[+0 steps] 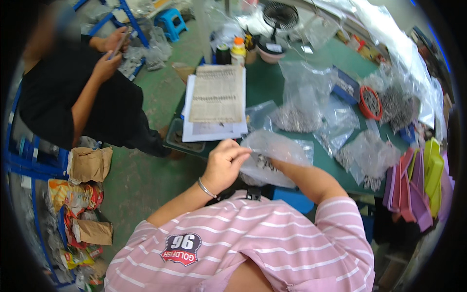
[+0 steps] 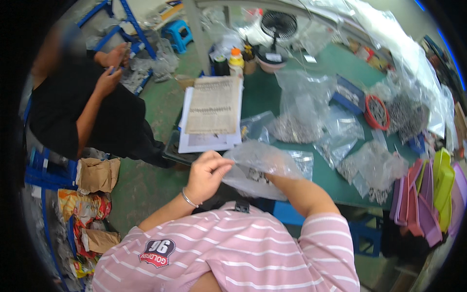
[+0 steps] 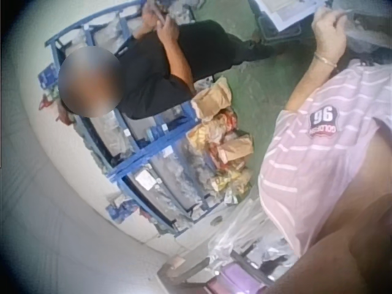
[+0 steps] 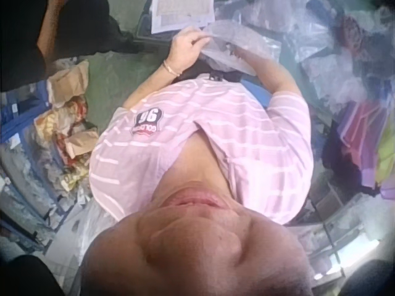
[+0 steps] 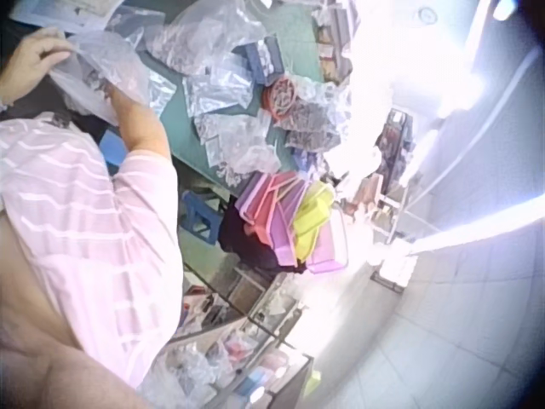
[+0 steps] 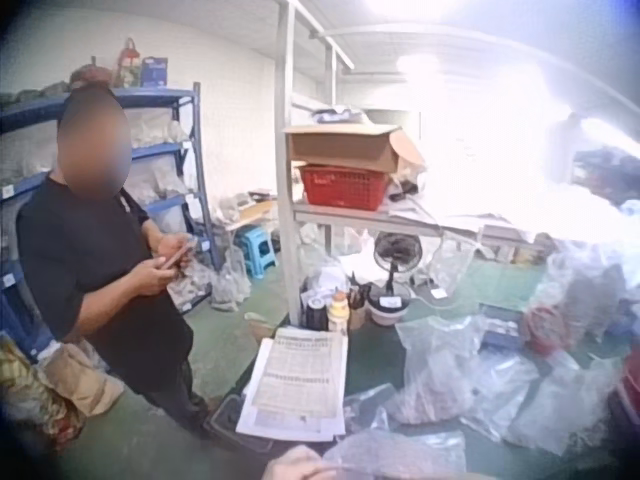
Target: The person sorts metal rings on a desk by hand, writes on a slip of paper using a pen while at a storage shelf, and then takes shield-shaped metal parts out of a plastic bag.
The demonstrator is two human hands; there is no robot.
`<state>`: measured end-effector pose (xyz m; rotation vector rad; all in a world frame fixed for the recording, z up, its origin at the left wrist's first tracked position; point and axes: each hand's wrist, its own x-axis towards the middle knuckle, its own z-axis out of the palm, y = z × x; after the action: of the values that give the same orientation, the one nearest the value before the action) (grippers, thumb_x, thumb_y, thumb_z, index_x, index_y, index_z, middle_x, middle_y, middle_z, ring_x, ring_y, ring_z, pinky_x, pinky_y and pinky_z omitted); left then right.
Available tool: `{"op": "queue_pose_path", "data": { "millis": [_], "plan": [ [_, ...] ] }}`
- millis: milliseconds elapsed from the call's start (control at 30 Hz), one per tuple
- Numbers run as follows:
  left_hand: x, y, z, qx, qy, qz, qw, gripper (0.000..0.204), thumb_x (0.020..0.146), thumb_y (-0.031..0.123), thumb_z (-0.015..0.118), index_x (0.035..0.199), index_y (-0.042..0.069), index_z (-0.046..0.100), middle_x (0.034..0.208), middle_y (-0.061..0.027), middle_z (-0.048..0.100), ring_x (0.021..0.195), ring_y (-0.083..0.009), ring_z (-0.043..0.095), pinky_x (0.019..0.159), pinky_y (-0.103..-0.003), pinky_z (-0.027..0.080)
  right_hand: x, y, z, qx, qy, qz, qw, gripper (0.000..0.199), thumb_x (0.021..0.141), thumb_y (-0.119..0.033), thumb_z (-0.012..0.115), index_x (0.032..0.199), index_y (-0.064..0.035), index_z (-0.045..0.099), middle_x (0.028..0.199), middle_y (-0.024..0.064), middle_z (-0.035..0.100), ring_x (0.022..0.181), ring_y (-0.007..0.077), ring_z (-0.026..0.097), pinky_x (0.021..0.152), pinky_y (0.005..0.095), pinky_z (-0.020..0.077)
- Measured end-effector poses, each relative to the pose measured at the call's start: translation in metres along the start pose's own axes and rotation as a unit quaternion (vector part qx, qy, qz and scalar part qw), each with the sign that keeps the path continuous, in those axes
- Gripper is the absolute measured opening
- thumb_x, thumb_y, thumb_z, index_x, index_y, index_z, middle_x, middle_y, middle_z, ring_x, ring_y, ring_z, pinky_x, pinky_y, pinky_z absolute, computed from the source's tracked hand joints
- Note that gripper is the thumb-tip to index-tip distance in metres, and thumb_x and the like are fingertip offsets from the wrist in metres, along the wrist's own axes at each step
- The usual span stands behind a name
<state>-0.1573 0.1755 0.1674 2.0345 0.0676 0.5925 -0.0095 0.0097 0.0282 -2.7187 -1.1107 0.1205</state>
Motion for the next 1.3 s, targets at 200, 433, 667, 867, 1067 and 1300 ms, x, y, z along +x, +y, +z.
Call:
{"op": "queue_pose_path", "data": {
  "millis": [200, 433, 667, 867, 1067, 1300],
  "plan": [
    [0.008, -0.002, 0.004, -0.016, -0.017, -0.049, 0.999, 0.011, 0.078, 0.002, 0.064, 0.088, 0.002, 0.068, 0.071, -0.0031, 0.052, 0.065, -0.0115, 0.049, 0.058, -0.022, 0.038, -0.003, 0.011, -0.033, 0.029, 0.016, 0.040, 0.999, 0.024, 0.078, -0.014, 0.054, 0.098, -0.0031, 0.063, 0.098, 0.0155, 0.064, 0.094, 0.0404, 0.058, 0.080, 0.0440, 0.0471],
    [0.020, -0.006, 0.007, -0.032, -0.033, -0.074, 0.996, 0.011, 0.079, 0.002, 0.064, 0.089, 0.000, 0.067, 0.071, -0.0018, 0.051, 0.067, -0.0096, 0.048, 0.061, -0.021, 0.037, -0.030, 0.001, -0.090, 0.557, -0.150, 0.235, 0.782, 0.019, 0.077, -0.008, 0.066, 0.094, 0.0018, 0.062, 0.081, 0.0082, 0.064, 0.070, 0.0133, 0.061, 0.055, 0.0244, 0.0487],
    [0.023, -0.007, 0.007, -0.038, -0.063, -0.086, 0.994, 0.012, 0.078, 0.003, 0.066, 0.089, 0.000, 0.068, 0.074, -0.0013, 0.052, 0.068, -0.0087, 0.047, 0.060, -0.020, 0.037, -0.053, -0.028, -0.128, 0.773, -0.105, 0.165, 0.603, 0.024, 0.079, -0.004, 0.064, 0.101, 0.0032, 0.058, 0.086, 0.0093, 0.063, 0.071, 0.0146, 0.062, 0.055, 0.0237, 0.0492],
    [0.023, 0.001, 0.008, -0.100, -0.096, -0.089, 0.986, 0.012, 0.073, 0.005, 0.071, 0.084, -0.001, 0.067, 0.075, -0.0016, 0.052, 0.069, -0.0088, 0.047, 0.059, -0.021, 0.037, -0.040, -0.050, -0.127, 0.818, -0.066, 0.134, 0.556, 0.025, 0.081, -0.002, 0.062, 0.104, 0.0023, 0.055, 0.087, 0.0110, 0.063, 0.074, 0.0172, 0.064, 0.057, 0.0254, 0.0519],
    [0.022, -0.004, 0.010, -0.131, -0.081, -0.119, 0.981, 0.008, 0.081, 0.006, 0.064, 0.081, -0.002, 0.064, 0.076, -0.0014, 0.051, 0.067, -0.0075, 0.046, 0.058, -0.020, 0.037, -0.036, -0.058, -0.123, 0.792, -0.097, 0.141, 0.586, 0.025, 0.081, 0.000, 0.061, 0.105, 0.0012, 0.053, 0.089, 0.0133, 0.063, 0.073, 0.0197, 0.065, 0.058, 0.0264, 0.0532],
    [0.022, -0.007, 0.007, -0.155, -0.086, -0.199, 0.964, 0.010, 0.082, 0.006, 0.062, 0.078, -0.004, 0.062, 0.075, -0.0004, 0.050, 0.068, -0.0072, 0.045, 0.060, -0.021, 0.036, -0.045, -0.041, -0.126, 0.785, -0.103, 0.175, 0.586, 0.023, 0.084, -0.004, 0.058, 0.106, 0.0023, 0.052, 0.086, 0.0093, 0.058, 0.067, 0.0138, 0.058, 0.052, 0.0230, 0.0456]
  ]
}}
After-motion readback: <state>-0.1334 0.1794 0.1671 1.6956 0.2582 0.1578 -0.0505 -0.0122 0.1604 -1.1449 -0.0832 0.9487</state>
